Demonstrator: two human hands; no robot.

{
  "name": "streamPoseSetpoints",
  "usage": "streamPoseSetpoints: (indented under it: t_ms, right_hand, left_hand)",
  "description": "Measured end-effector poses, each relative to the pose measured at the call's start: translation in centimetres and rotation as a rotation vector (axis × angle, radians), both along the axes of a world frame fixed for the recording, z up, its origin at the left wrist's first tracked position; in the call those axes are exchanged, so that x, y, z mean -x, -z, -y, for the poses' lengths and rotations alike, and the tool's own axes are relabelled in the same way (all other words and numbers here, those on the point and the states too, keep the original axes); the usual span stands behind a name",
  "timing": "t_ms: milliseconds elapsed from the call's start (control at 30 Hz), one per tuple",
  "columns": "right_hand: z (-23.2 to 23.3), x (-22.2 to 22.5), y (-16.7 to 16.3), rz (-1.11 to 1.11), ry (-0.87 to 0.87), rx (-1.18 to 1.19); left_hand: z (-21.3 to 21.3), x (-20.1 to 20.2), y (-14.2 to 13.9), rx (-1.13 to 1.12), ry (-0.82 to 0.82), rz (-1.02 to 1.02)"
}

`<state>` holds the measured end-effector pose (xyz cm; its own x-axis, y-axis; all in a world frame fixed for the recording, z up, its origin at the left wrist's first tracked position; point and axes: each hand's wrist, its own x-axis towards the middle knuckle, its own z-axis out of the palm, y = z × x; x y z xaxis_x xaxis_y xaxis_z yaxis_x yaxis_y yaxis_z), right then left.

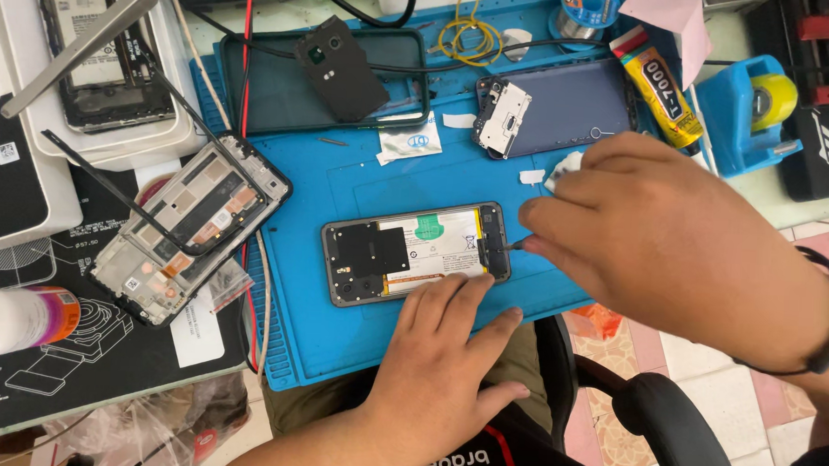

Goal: The person tests a smartphone's screen and camera, then removes the back cover and works on the internal components. They use a pry tool and a screwdriver to lift and adjust parts inside the opened phone on a blue repair mat.

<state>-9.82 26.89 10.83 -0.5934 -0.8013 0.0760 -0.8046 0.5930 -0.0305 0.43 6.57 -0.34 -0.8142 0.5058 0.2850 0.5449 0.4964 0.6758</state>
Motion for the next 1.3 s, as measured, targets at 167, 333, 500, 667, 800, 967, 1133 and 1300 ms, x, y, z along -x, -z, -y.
streamPoseSetpoints:
  t_ms: [167, 333, 500, 667, 800, 967, 1133, 1300]
  right_hand:
    - [0.1, -0.2, -0.2, -0.058, 0.019, -0.088]
    - [0.5, -0.4, -0.2, -0.044, 0.088, -0.235]
    - [0.7, -0.4, -0.1, -0.072, 0.077, -0.185]
    - [0.9, -0.6, 0.0, -0.159, 0.072, -0.209]
    - [1.2, -0.8, 0.0, -0.08, 0.103, -0.304]
    - [1.5, -1.0, -0.2, -0.059, 0.083, -0.191]
    - [1.9, -1.2, -0.3, -0.068, 0.115, -0.224]
    - [1.8, -0.9, -0.1, -0.041, 0.157, -0.193]
  left_hand:
    - [-0.1, -0.1, 0.1, 0.02, -0.007, 0.009]
    - [-0.1, -0.1, -0.1, 0.085, 0.017, 0.025]
    - [0.0, -0.2, -0.1, 0.116, 0.017, 0.005]
    - [0.1, -0.3, -0.1, 0.124, 0.022, 0.021]
    - [0.4, -0.4, -0.1, 0.101, 0.015, 0.029]
    - [0.7, -0.4, 0.0, 0.095, 0.023, 0.02]
    - [0.8, -0.5, 0.1, 0.099, 0.032, 0.031]
    - [0.6, -0.6, 0.0, 0.087, 0.026, 0.024]
